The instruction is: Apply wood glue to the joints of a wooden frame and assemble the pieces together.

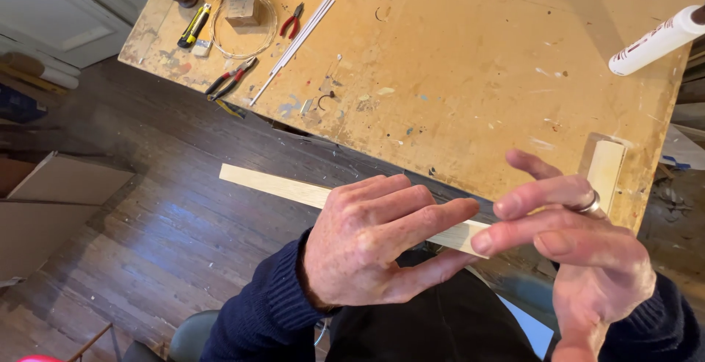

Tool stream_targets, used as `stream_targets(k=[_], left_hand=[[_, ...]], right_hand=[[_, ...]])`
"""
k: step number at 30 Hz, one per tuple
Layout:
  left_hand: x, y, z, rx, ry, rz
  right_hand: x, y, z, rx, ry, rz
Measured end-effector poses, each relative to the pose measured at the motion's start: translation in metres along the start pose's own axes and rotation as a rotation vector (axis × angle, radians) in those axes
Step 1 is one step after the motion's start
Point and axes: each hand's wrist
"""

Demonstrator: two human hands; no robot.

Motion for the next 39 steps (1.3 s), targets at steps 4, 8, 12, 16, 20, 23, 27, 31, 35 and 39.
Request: stream_targets(k=[4,8,12,16,20,23,27,31,35,39], left_hand=[[0.000,-0.002,0.001,0.003,-0.016,0.015],[-0.001,-0.004,0.001,-0.032,-0.015,0.003],[-0.013,-0.013,0.011,-0.105,0.003,0.011],[-0.034,-0.028,0.043,-0.296,0.062,0.145],[-0.060,-0.036,0.090,-0.664,0.071,0.243],[-0.069,-0.031,0.124,-0.847,0.126,0.364],[-0.067,-0.014,0.163,-1.022,0.364,0.504],[-0.036,-0.012,0.190,-0.838,0.706,0.759],[-0.015,-0.022,0.172,-0.630,0.938,0.856],[0.006,-0.051,0.144,-0.477,1.031,0.943]], right_hand=[[0.005,0.000,0.022,0.050,0.059,-0.138],[0.006,-0.011,0.040,0.161,0.177,-0.270],[0.008,-0.006,0.056,0.269,0.243,-0.307],[0.021,0.025,0.058,0.248,0.202,-0.345],[0.030,0.079,0.107,0.434,0.126,-0.463],[0.057,0.073,0.043,0.381,0.011,-0.497],[0.084,0.048,0.006,0.213,-0.098,-0.593],[0.106,0.025,-0.023,0.292,-0.135,-0.659],[0.127,0.023,-0.050,0.173,-0.183,-0.531],[0.136,0.031,-0.066,0.090,-0.202,-0.423]])
Point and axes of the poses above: each hand's wrist, its own z-axis away from the middle knuckle, its own x-axis out of the palm, y = z × x, and after that the axes turned 7 degrees about z, right-handed
